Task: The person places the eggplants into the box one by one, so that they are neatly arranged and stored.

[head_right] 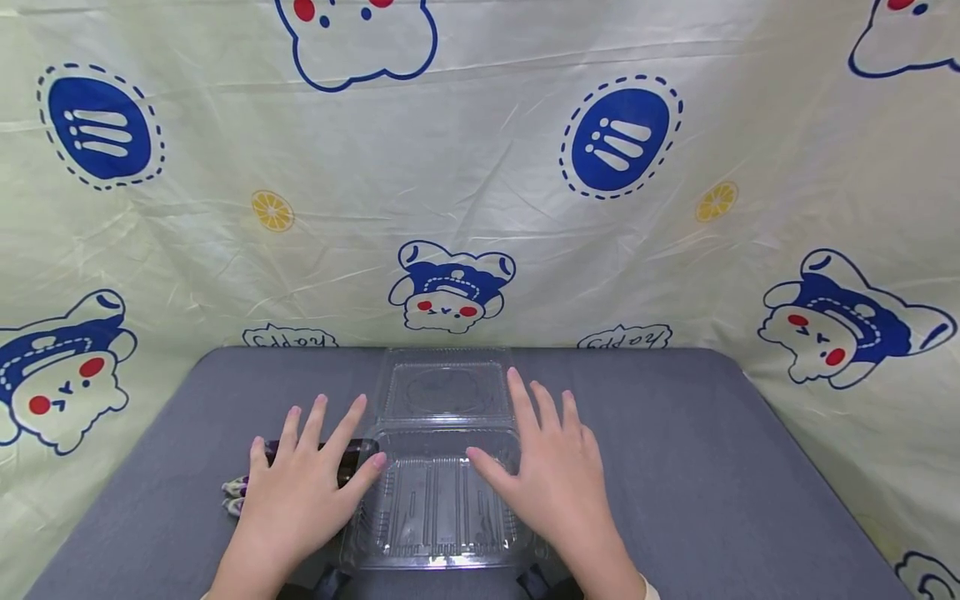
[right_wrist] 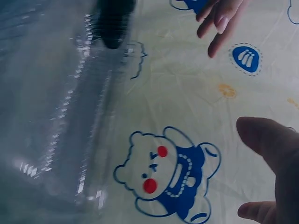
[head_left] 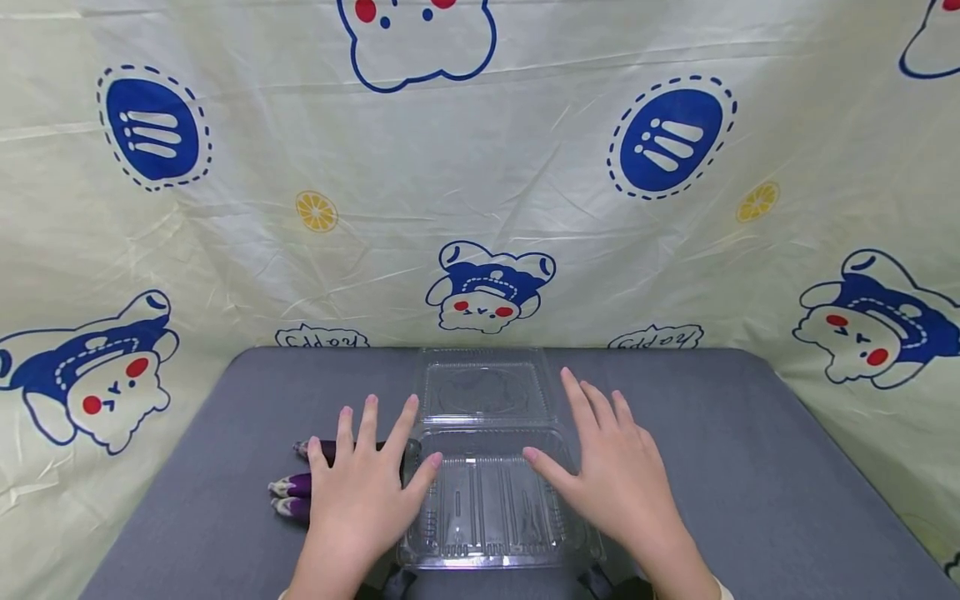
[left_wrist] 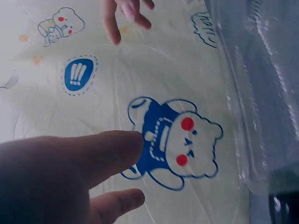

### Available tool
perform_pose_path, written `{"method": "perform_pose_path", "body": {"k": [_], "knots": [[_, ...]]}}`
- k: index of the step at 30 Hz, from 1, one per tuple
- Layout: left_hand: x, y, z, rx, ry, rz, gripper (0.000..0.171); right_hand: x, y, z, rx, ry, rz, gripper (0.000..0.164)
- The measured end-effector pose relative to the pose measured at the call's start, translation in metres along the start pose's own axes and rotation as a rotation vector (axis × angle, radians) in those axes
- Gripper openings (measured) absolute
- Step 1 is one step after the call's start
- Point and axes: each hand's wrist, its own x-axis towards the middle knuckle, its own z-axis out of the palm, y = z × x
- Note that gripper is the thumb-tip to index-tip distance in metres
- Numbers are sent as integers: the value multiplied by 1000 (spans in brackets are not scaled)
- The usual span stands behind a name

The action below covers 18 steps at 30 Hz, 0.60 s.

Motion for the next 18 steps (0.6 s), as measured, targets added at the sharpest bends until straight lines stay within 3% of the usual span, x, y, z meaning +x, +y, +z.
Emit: {"method": "perform_pose_path", "body": {"k": [6, 9, 14, 18], "knots": [[2, -25, 1, 30, 39, 24, 70, -13, 16, 12, -23, 10, -22, 100], [8, -43, 5, 28, 92, 62, 67, -22, 25, 18, 1, -6, -25, 100], [24, -74, 16, -42, 176, 160, 56, -38, 34, 28, 78, -122, 14, 105], [36, -91, 21, -69, 156, 191, 54, -43, 36, 34, 121, -214, 60, 111]]}}
